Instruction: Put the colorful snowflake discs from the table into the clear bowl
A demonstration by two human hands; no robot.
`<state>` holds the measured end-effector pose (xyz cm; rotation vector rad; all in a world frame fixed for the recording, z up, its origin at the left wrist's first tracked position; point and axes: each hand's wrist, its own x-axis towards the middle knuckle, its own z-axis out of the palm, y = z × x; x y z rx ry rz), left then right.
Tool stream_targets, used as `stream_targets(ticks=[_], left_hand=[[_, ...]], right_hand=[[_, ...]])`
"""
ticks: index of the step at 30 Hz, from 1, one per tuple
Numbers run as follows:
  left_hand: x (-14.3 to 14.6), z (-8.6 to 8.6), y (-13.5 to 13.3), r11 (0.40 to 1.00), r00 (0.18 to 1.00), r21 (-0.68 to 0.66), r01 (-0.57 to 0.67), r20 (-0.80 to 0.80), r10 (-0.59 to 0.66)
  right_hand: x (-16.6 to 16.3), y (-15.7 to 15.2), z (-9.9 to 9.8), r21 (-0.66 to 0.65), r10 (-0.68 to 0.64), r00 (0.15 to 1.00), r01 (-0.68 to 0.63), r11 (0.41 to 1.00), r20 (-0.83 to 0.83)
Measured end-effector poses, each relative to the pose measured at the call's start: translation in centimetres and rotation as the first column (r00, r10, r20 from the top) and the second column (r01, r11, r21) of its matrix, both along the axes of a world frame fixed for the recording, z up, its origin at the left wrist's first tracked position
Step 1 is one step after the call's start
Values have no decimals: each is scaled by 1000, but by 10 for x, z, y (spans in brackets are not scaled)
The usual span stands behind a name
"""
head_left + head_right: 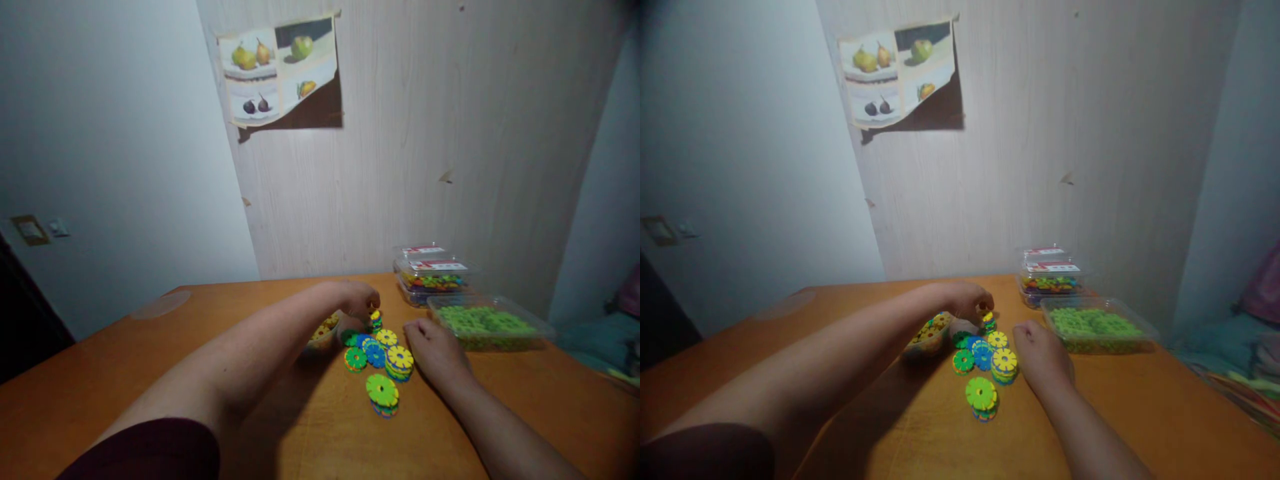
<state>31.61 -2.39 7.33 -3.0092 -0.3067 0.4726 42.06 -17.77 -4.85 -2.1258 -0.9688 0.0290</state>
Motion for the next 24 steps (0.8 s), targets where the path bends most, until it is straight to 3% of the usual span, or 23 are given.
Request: stream_targets(ticks=[5, 9, 13, 16, 24], left_hand=[[1, -1, 2, 1000, 1000, 29, -1, 28, 0], [-14, 15, 10, 1000, 994, 9, -7, 111, 6], [-48, 37, 28, 999, 979, -1, -38, 198, 37], [-81, 46, 39, 990, 966, 1, -140, 221, 136], [-151, 36, 49, 958, 956, 5, -288, 58, 287]], right_hand=[[0, -1, 0, 27, 21, 1000, -21, 999, 10], [2, -1, -2, 14, 24, 1000, -24, 1000, 8], [3, -2, 0, -19, 15, 1000, -16, 1000, -18], [3, -3, 0, -27, 24, 1000, -24, 999, -18], [10, -2, -4, -58, 43, 998, -45, 997, -35]])
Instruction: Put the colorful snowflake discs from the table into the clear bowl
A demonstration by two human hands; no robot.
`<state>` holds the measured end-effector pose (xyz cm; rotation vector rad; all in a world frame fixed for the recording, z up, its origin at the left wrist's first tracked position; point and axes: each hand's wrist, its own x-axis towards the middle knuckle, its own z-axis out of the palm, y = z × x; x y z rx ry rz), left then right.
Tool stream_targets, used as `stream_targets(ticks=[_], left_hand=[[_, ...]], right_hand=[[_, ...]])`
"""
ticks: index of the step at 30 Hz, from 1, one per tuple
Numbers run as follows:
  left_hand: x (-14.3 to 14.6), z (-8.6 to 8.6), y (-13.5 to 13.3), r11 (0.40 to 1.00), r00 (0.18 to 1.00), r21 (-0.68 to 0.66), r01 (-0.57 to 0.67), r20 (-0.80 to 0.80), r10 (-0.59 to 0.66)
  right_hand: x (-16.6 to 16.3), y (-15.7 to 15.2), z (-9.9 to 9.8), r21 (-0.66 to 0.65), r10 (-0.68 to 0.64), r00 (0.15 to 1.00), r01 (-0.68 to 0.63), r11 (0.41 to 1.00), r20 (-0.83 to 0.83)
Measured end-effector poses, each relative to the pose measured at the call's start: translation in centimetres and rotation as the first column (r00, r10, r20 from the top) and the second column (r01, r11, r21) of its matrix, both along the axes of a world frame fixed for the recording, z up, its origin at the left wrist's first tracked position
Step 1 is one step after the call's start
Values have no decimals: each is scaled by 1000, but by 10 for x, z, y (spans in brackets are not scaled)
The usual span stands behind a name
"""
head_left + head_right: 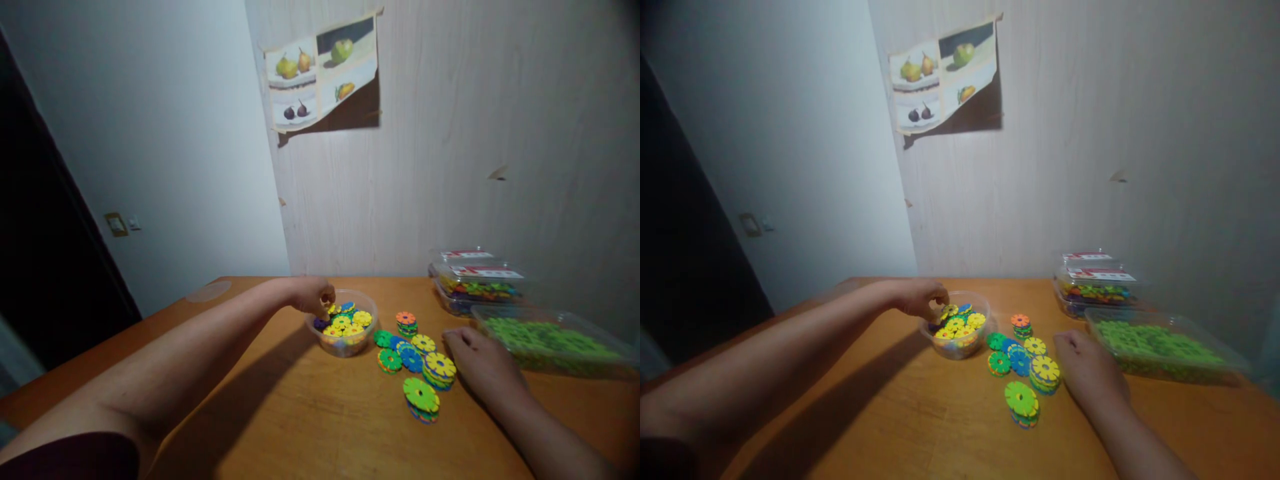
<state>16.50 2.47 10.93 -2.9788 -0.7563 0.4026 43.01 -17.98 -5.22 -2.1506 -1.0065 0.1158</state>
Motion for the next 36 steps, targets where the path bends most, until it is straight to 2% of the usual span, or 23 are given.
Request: stream_targets(ticks=[6, 11, 18, 27, 32, 36], left_hand=[[0, -3, -6, 997, 1000, -72, 22, 5, -22], [13, -10, -9, 994, 995, -32, 100, -19, -101], [19, -22, -8, 994, 996, 56, 92, -7, -92], [25, -22, -4, 998, 997, 1, 59, 47, -59], [45, -18, -13, 994, 982, -30, 106, 159, -100], [72, -18, -27, 980, 956, -4, 200, 218, -194]], right_hand=[[-2, -2, 5, -29, -3, 1000, 2, 1000, -20], [-1, -2, 4, -27, 5, 1000, -5, 1000, -21], [3, 1, 1, -2, 19, 1000, -19, 1000, -10], [1, -1, 0, 35, 9, 1000, -9, 999, -5], [0, -1, 0, 28, 11, 1000, -10, 1000, -8], [-5, -3, 5, 13, 14, 1000, -14, 1000, -10]])
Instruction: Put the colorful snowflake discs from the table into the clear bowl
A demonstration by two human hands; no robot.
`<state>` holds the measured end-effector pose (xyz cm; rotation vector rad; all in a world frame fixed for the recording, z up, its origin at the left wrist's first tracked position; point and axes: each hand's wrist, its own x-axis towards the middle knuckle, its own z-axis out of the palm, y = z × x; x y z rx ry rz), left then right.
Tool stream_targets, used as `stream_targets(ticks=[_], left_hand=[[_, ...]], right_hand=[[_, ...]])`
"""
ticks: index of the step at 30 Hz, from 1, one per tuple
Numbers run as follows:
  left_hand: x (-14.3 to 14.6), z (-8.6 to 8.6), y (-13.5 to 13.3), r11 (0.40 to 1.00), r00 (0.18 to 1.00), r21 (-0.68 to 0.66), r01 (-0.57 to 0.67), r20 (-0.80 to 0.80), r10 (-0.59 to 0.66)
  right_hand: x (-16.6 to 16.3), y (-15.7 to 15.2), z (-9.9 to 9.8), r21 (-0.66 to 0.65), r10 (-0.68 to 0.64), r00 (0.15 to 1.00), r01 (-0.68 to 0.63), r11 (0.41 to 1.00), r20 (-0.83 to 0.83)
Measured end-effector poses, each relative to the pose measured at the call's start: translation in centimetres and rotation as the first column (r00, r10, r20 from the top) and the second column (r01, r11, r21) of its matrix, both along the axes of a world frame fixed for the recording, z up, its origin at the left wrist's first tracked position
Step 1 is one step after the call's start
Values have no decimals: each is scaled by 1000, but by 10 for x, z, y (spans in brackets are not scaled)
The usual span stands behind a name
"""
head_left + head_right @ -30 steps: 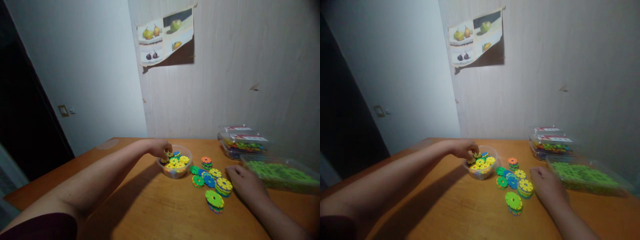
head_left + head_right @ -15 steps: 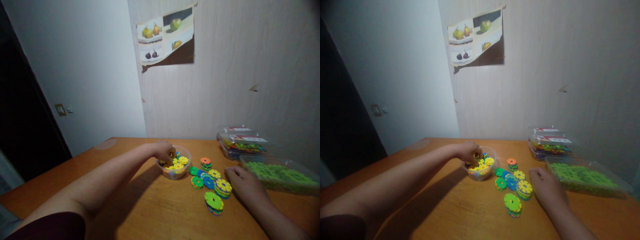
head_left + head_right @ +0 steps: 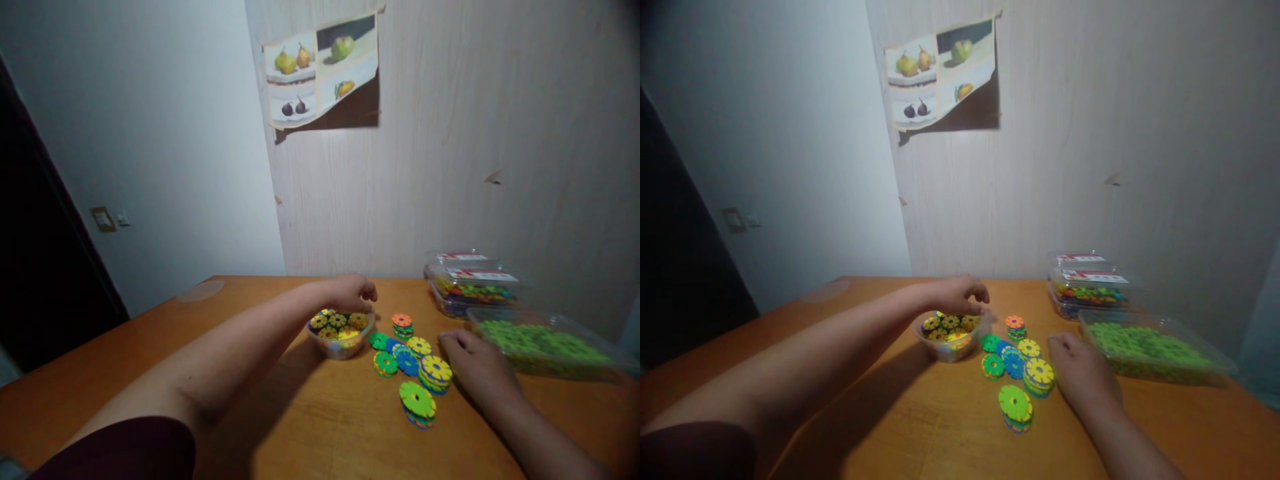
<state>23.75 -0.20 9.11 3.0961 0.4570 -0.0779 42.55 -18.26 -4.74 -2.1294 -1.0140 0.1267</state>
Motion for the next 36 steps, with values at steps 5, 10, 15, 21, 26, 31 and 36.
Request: stream_targets(ticks=[5, 10, 15, 21, 26, 31, 36], left_hand=[[34, -8, -11, 993, 997, 101, 68, -53, -62], [62, -19, -16, 990, 986, 112, 86, -149, -69], [78, -26, -21, 992, 974, 104, 68, -223, -43], [81, -25, -24, 991, 967, 110, 81, -248, -52], [67, -6, -15, 998, 987, 62, 28, -158, -18], [33, 20, 11, 995, 995, 43, -87, -45, 89], [2, 19, 35, 983, 982, 22, -183, -42, 184]], right_hand=[[-2, 0, 2, 2, -9, 1000, 9, 1000, 6], [1, 2, -1, -3, -7, 1000, 7, 1000, 24], [2, 3, -4, 26, 4, 999, -4, 1000, 36], [1, 3, -4, 55, -5, 998, 2, 998, 55], [-1, 1, 0, 25, -2, 999, 1, 1000, 37], [2, 3, -2, 12, -6, 999, 6, 1000, 37], [3, 3, -4, 18, -5, 999, 4, 1000, 33]])
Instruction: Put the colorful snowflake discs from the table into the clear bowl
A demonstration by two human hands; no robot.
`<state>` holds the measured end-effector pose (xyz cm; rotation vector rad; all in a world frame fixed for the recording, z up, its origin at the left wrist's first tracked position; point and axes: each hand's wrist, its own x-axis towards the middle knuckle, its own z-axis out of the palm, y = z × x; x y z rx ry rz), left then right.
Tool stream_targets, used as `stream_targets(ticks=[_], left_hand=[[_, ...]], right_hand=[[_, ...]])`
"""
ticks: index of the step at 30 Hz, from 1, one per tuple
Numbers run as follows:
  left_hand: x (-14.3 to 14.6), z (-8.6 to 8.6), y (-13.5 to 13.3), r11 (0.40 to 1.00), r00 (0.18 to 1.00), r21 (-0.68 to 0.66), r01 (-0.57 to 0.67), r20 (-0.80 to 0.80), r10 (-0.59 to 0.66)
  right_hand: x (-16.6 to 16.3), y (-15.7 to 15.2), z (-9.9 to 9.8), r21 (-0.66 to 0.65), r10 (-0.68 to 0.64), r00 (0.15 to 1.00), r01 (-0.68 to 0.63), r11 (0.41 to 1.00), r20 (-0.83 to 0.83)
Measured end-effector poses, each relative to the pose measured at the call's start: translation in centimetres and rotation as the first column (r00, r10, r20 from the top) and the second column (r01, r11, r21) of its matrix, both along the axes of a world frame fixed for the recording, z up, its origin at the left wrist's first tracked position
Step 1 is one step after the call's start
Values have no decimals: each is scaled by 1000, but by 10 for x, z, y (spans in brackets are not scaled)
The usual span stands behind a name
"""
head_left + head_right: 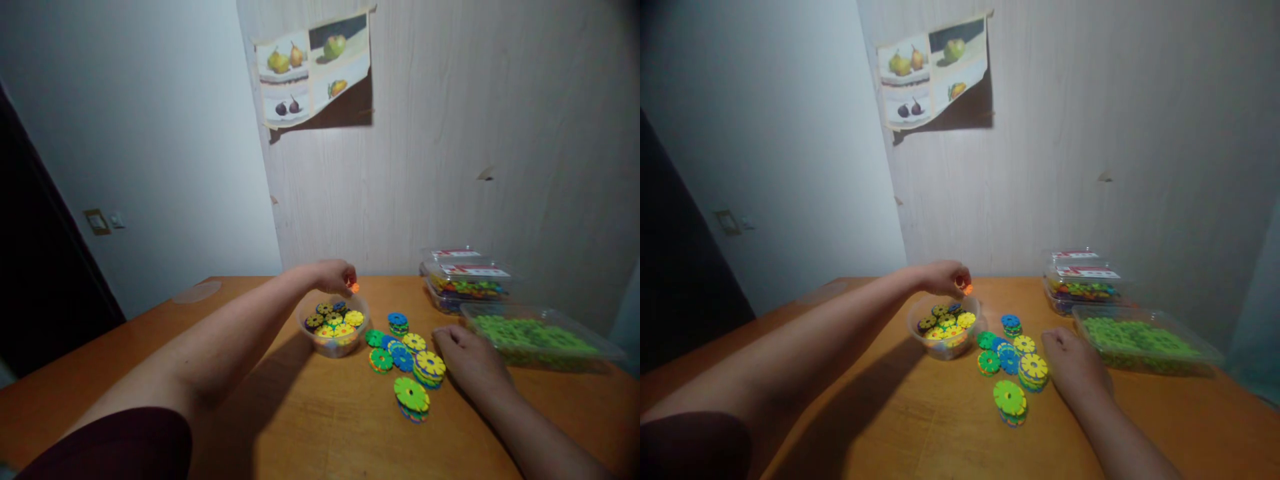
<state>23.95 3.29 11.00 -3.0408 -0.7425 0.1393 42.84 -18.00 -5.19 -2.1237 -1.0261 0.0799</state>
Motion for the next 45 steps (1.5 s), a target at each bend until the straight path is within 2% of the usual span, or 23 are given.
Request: stream_targets(ticks=[5, 8, 19, 26, 31, 35, 38, 45], left_hand=[[-12, -17, 7, 999, 998, -28, -46, -54, 45], [-14, -21, 9, 997, 996, -40, -60, -74, 57], [1, -9, -5, 997, 997, 72, -40, -63, 45], [35, -17, -34, 987, 989, 61, 148, 6, -148], [62, -30, -56, 959, 962, 102, 265, -92, -257], [76, -42, -63, 961, 946, 88, 264, -217, -240], [81, -47, -64, 967, 944, 69, 247, -244, -224], [80, -43, -58, 959, 936, 46, 281, -235, -263]], right_hand=[[1, 0, 0, -12, -1, 1000, 1, 1000, -14], [2, 0, 1, -27, -4, 1000, 4, 1000, -16], [1, 1, 0, -1, -4, 1000, 4, 1000, 7], [-1, 3, 0, 2, -24, 1000, 24, 1000, 12], [-2, 1, 1, 11, -14, 1000, 14, 1000, 11], [-4, 1, 2, 32, -19, 1000, 19, 999, 15], [-4, 1, 2, 33, -25, 1000, 24, 999, 19], [-5, 0, 3, 25, -20, 999, 20, 999, 33]])
